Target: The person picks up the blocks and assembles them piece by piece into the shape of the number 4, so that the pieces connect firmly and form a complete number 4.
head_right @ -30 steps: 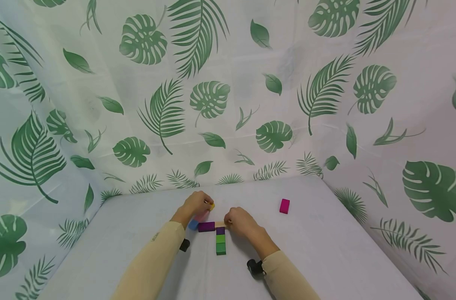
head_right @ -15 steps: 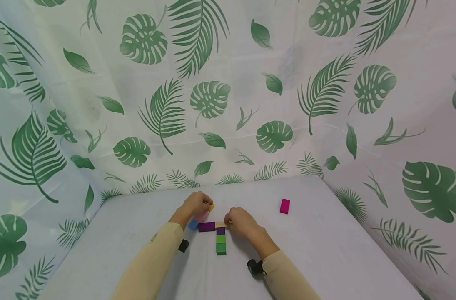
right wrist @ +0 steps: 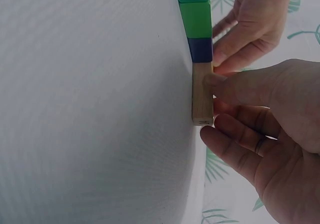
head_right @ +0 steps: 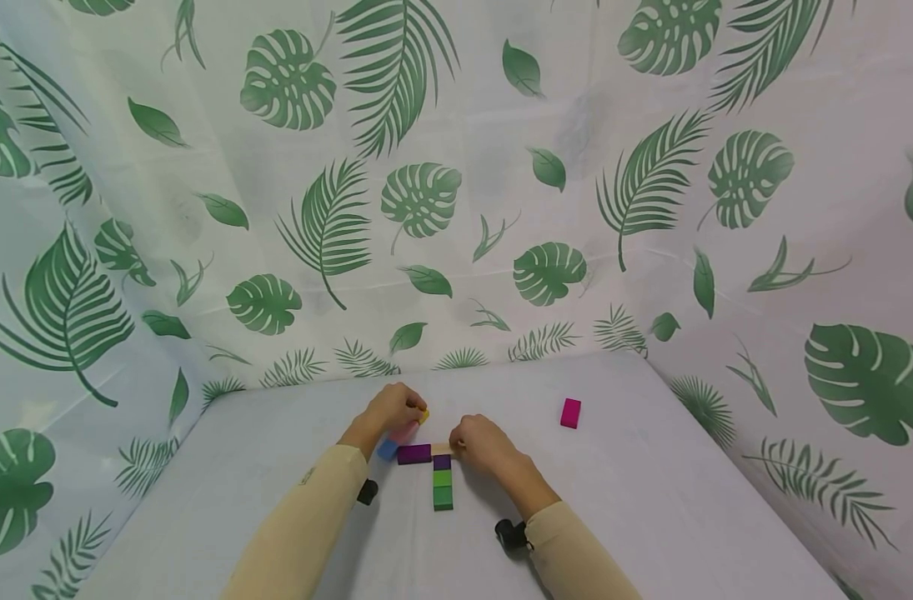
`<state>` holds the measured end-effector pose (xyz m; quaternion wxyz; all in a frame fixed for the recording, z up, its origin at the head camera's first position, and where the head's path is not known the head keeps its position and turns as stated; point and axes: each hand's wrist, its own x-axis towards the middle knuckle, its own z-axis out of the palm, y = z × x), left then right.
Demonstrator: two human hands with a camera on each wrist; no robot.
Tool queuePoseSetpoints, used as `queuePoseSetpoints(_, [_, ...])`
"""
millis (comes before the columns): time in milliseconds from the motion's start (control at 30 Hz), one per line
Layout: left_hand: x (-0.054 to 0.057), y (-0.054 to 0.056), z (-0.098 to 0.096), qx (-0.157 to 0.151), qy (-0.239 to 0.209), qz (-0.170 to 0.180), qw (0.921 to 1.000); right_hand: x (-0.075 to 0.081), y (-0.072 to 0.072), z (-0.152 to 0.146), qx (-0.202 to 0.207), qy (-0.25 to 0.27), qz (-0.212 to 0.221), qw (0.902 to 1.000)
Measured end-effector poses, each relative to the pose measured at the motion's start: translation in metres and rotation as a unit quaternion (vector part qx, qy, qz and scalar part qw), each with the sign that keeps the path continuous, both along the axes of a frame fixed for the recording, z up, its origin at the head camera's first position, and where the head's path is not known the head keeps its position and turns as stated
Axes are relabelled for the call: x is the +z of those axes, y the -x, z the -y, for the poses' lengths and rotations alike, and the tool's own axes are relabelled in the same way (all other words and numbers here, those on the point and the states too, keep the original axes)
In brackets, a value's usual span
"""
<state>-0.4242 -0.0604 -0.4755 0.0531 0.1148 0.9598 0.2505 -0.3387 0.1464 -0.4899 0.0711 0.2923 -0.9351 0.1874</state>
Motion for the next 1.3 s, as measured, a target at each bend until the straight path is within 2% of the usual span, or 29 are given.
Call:
queuePoseSetpoints(233, [0.0007, -0.0031, 0.0007, -0.003, -0.007, -0.007, 0.9999, 0.0005, -0.0006, -0.0002, 0.006, -0.003, -0.009, 0.9999])
queuePoseSetpoints(733, [-0.0011, 0.0002, -0.0008, 0.002, 0.001, 0.000, 1.0000, -0.0005, 0.0005, -0.0009, 0.017, -0.003, -0.022, 0.9996])
queuePoseSetpoints(1300, [-0.0033, 0.0026, 0.0000, -0.003, 0.001, -0.003, 1.0000, -0.0005, 0.0005, -0.0004, 0.008, -0.003, -0.016, 0.9998])
